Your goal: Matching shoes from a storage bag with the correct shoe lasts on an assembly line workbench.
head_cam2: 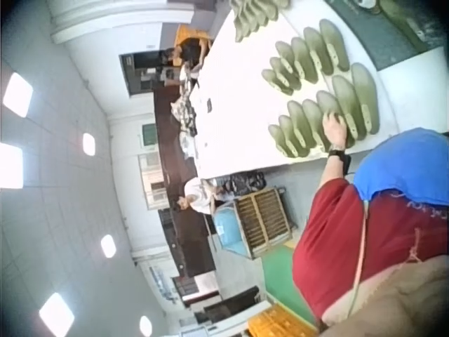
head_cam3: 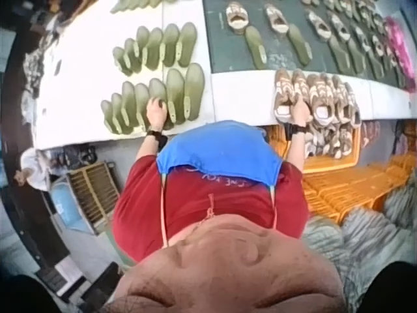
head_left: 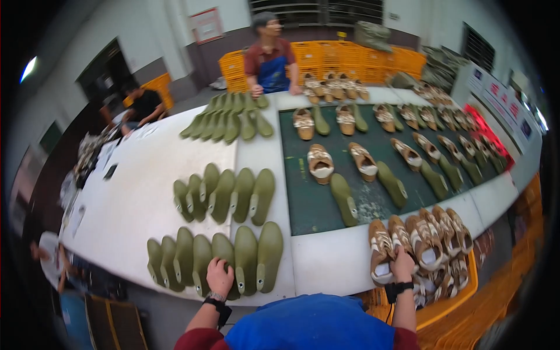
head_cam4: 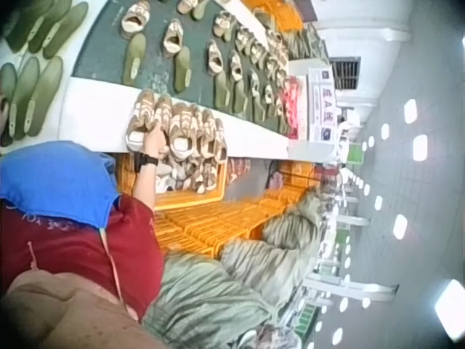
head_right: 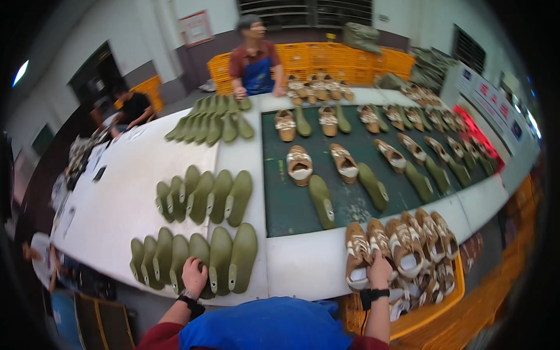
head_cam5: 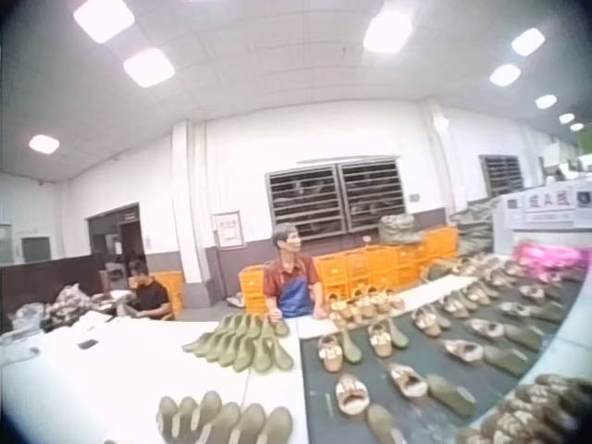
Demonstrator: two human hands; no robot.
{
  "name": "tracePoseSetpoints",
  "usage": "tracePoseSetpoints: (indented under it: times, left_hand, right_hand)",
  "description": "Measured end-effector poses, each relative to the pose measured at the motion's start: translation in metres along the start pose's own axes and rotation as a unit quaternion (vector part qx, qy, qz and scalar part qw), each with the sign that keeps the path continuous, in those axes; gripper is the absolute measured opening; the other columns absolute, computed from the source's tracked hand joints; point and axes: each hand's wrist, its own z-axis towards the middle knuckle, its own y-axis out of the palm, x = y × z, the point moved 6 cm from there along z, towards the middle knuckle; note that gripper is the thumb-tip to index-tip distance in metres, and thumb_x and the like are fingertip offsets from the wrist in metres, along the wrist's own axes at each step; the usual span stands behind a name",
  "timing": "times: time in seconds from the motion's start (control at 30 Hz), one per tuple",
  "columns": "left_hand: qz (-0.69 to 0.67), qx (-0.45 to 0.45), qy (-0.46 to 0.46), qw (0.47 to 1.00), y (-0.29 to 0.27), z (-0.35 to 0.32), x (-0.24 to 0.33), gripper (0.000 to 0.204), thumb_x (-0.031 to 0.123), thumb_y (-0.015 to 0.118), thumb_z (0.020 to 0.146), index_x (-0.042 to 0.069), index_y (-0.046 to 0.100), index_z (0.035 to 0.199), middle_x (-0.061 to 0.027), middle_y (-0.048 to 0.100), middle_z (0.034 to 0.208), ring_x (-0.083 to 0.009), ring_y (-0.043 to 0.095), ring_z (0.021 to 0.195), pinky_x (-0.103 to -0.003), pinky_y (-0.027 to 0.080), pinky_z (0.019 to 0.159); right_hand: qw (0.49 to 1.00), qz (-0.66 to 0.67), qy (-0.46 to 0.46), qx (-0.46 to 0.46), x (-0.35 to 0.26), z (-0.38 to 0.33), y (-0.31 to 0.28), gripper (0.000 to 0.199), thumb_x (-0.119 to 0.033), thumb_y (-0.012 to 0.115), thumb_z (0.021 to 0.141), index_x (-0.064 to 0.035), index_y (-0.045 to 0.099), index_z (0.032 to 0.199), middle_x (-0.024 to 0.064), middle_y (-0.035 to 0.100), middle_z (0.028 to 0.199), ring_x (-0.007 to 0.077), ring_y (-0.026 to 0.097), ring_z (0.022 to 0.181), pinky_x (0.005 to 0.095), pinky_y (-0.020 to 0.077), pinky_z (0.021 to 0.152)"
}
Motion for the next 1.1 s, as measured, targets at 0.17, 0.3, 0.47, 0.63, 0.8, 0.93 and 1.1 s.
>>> tracePoseSetpoints:
  times: [0.17,0.3,0.47,0.63,0.8,0.93,1.1]
  left_hand:
    - [0.007,-0.019,0.011,1.000,0.004,-0.006,-0.010,0.020,0.014,0.064,0.074,0.005,0.064,0.091,-0.0139,0.057,0.110,-0.0327,0.054,0.102,-0.040,0.044,0.088]
    - [-0.005,-0.039,0.030,0.999,0.008,-0.006,-0.006,0.020,0.013,0.064,0.073,0.004,0.063,0.090,-0.0139,0.057,0.109,-0.0325,0.052,0.103,-0.041,0.043,0.088]
    - [-0.027,-0.029,0.056,0.998,0.009,-0.001,-0.002,0.018,0.012,0.063,0.073,0.004,0.062,0.089,-0.0135,0.058,0.105,-0.0321,0.053,0.101,-0.041,0.044,0.087]
    - [-0.041,-0.017,0.064,0.997,0.002,0.003,0.006,0.017,0.011,0.062,0.073,0.003,0.062,0.088,-0.0134,0.060,0.101,-0.0321,0.054,0.100,-0.040,0.044,0.088]
    - [-0.065,-0.016,0.059,0.996,0.004,0.002,0.003,0.017,0.011,0.062,0.073,0.002,0.062,0.088,-0.0126,0.061,0.100,-0.0324,0.054,0.100,-0.041,0.044,0.088]
    - [-0.076,-0.017,0.032,0.996,0.002,0.002,-0.001,0.017,0.011,0.062,0.074,0.002,0.062,0.088,-0.0130,0.061,0.101,-0.0328,0.054,0.102,-0.041,0.043,0.089]
    - [-0.077,-0.004,0.027,0.997,-0.001,0.003,-0.002,0.017,0.010,0.061,0.075,0.002,0.061,0.089,-0.0134,0.061,0.102,-0.0349,0.052,0.106,-0.041,0.042,0.092]
  right_hand:
    - [1.000,-0.002,-0.007,0.015,-0.011,0.011,0.000,0.024,-0.008,0.060,0.072,-0.0160,0.054,0.094,0.0133,0.063,0.076,0.0339,0.063,0.074,0.0459,0.0475,0.065]
    - [0.998,-0.006,0.000,-0.057,-0.015,0.011,-0.011,0.030,-0.011,0.061,0.073,-0.0124,0.051,0.101,0.0165,0.065,0.083,0.0347,0.063,0.083,0.0459,0.0483,0.073]
    - [0.977,-0.161,-0.005,-0.141,-0.054,-0.008,-0.050,0.037,-0.019,0.066,0.071,-0.0131,0.053,0.105,0.0129,0.066,0.095,0.0300,0.062,0.090,0.0420,0.0474,0.071]
    - [0.934,0.140,-0.312,-0.100,-0.216,-0.060,-0.037,0.037,-0.028,0.059,0.082,-0.0144,0.055,0.116,0.0166,0.064,0.094,0.0339,0.061,0.087,0.0451,0.0488,0.075]
    - [0.795,0.086,-0.497,-0.337,-0.366,-0.158,0.017,0.053,-0.049,0.056,0.083,-0.0192,0.045,0.126,0.0155,0.063,0.075,0.0364,0.062,0.070,0.0477,0.0469,0.061]
    - [0.779,0.035,-0.551,-0.299,-0.376,-0.166,0.061,0.040,-0.041,0.056,0.082,-0.0139,0.051,0.112,0.0169,0.063,0.076,0.0360,0.063,0.072,0.0469,0.0473,0.062]
    - [0.876,0.054,-0.447,-0.171,-0.330,-0.087,0.049,0.013,-0.022,0.050,0.081,-0.0157,0.054,0.092,0.0148,0.061,0.066,0.0352,0.061,0.061,0.0489,0.0444,0.051]
